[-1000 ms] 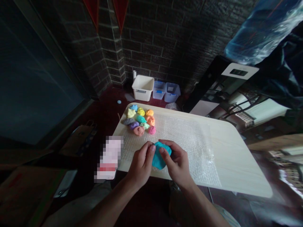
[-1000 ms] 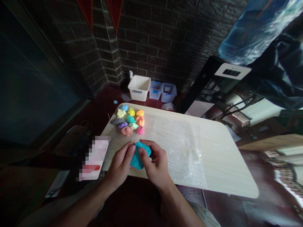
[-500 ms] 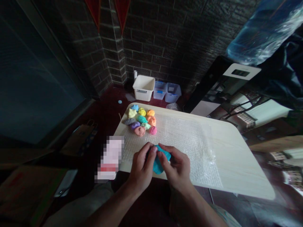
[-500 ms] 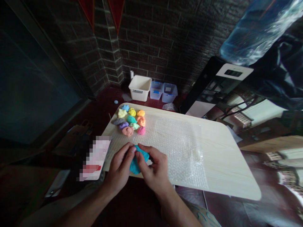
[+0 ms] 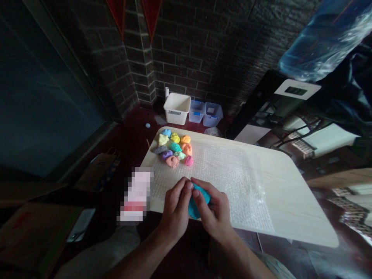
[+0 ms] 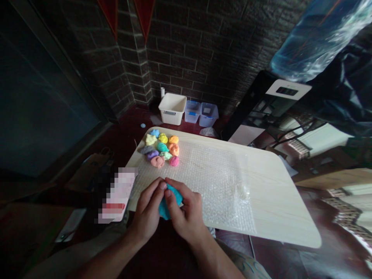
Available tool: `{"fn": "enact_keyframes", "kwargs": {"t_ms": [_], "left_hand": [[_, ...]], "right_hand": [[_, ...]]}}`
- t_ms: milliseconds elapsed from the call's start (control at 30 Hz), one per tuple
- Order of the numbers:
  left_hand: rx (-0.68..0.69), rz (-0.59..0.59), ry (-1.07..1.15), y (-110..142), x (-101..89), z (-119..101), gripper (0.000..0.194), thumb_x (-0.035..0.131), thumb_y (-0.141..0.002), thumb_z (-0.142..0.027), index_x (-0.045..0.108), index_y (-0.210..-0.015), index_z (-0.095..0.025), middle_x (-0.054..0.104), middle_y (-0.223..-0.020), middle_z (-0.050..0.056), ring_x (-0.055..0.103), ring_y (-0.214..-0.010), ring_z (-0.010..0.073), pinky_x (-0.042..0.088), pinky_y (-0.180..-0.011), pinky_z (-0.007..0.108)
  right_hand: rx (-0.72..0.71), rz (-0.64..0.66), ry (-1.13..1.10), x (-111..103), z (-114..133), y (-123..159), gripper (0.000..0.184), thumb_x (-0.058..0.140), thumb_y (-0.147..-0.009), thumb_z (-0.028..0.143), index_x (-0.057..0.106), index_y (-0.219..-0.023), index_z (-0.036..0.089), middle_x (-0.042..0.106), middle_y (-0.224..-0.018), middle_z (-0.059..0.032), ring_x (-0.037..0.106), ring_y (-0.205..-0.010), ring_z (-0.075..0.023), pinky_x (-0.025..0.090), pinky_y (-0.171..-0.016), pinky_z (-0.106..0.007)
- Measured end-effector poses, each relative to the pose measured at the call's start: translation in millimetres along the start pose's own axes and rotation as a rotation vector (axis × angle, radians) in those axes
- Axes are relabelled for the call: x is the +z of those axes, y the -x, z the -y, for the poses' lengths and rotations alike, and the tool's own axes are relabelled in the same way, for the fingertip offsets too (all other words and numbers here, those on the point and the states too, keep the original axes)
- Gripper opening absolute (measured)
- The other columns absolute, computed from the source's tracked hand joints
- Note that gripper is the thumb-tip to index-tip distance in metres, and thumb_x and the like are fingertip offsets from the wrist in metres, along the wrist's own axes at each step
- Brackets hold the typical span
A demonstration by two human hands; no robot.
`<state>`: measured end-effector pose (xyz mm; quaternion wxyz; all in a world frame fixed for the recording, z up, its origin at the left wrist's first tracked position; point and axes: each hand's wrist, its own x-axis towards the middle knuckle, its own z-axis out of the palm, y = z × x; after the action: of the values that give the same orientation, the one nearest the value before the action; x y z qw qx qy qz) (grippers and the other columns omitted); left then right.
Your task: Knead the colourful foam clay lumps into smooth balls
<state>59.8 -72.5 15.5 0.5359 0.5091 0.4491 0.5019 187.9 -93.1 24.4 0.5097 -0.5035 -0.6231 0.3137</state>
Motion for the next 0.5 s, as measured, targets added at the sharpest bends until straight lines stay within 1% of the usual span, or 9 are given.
{"fn": "enact_keyframes", "kwargs": {"t_ms": [67, 167, 267, 333, 400, 500], "left_hand": [[0.012, -0.003, -0.018, 0, -0.6, -2, 0.037, 0.052, -0.105, -0.042, 0.051, -0.074, -0.022, 0.052, -0.067, -0.003, 0.051, -0.064, 0.0151, 0.042, -0.061, 0.025], [0.036, -0.043, -0.077, -1, -1.0, -3, 0.037, 0.053, -0.104, -0.041, 0.055, -0.072, -0.022, 0.056, -0.067, -0.001, 0.053, -0.065, 0.0157, 0.044, -0.062, 0.025], [0.043, -0.127, -0.126, -1, -0.2, -2, 0.032, 0.057, -0.1, -0.04, 0.061, -0.074, -0.021, 0.066, -0.073, 0.002, 0.06, -0.071, 0.0182, 0.049, -0.067, 0.027], [0.041, -0.17, -0.138, 1, 0.5, -1, 0.028, 0.06, -0.097, -0.039, 0.065, -0.077, -0.021, 0.07, -0.077, 0.003, 0.064, -0.074, 0.02, 0.051, -0.07, 0.029], [0.036, -0.181, -0.119, 3, 0.4, 1, 0.026, 0.061, -0.097, -0.04, 0.068, -0.08, -0.021, 0.071, -0.079, 0.004, 0.065, -0.076, 0.0208, 0.053, -0.071, 0.03], [0.003, -0.136, -0.039, 8, -1.3, 7, 0.03, 0.058, -0.101, -0.044, 0.068, -0.083, -0.022, 0.069, -0.077, 0.003, 0.062, -0.071, 0.0195, 0.052, -0.067, 0.03]], "right_hand": [[0.008, -0.005, -0.004, 0, -1, 1, 0.029, 0.065, -0.102, 0.03, 0.074, -0.13, 0.029, 0.084, -0.107, -0.0043, 0.078, -0.084, -0.0192, 0.061, -0.069, -0.027], [0.018, 0.003, -0.013, 1, -1, 1, 0.032, 0.066, -0.102, 0.03, 0.073, -0.133, 0.03, 0.084, -0.104, -0.0037, 0.078, -0.081, -0.0183, 0.06, -0.066, -0.026], [0.022, 0.002, -0.046, 4, 1, 0, 0.028, 0.064, -0.103, 0.03, 0.076, -0.129, 0.029, 0.084, -0.109, -0.0047, 0.079, -0.088, -0.0194, 0.062, -0.073, -0.028], [0.036, -0.022, -0.064, 6, 3, 0, 0.027, 0.062, -0.104, 0.031, 0.078, -0.126, 0.029, 0.084, -0.109, -0.0053, 0.079, -0.09, -0.0202, 0.063, -0.075, -0.029], [0.046, -0.047, -0.063, 7, 4, 0, 0.026, 0.062, -0.104, 0.031, 0.079, -0.123, 0.028, 0.085, -0.105, -0.0055, 0.079, -0.084, -0.0199, 0.063, -0.071, -0.029], [0.023, -0.075, -0.028, 6, 4, 1, 0.024, 0.063, -0.103, 0.03, 0.08, -0.12, 0.027, 0.085, -0.101, -0.0056, 0.079, -0.078, -0.019, 0.062, -0.066, -0.028]]}}
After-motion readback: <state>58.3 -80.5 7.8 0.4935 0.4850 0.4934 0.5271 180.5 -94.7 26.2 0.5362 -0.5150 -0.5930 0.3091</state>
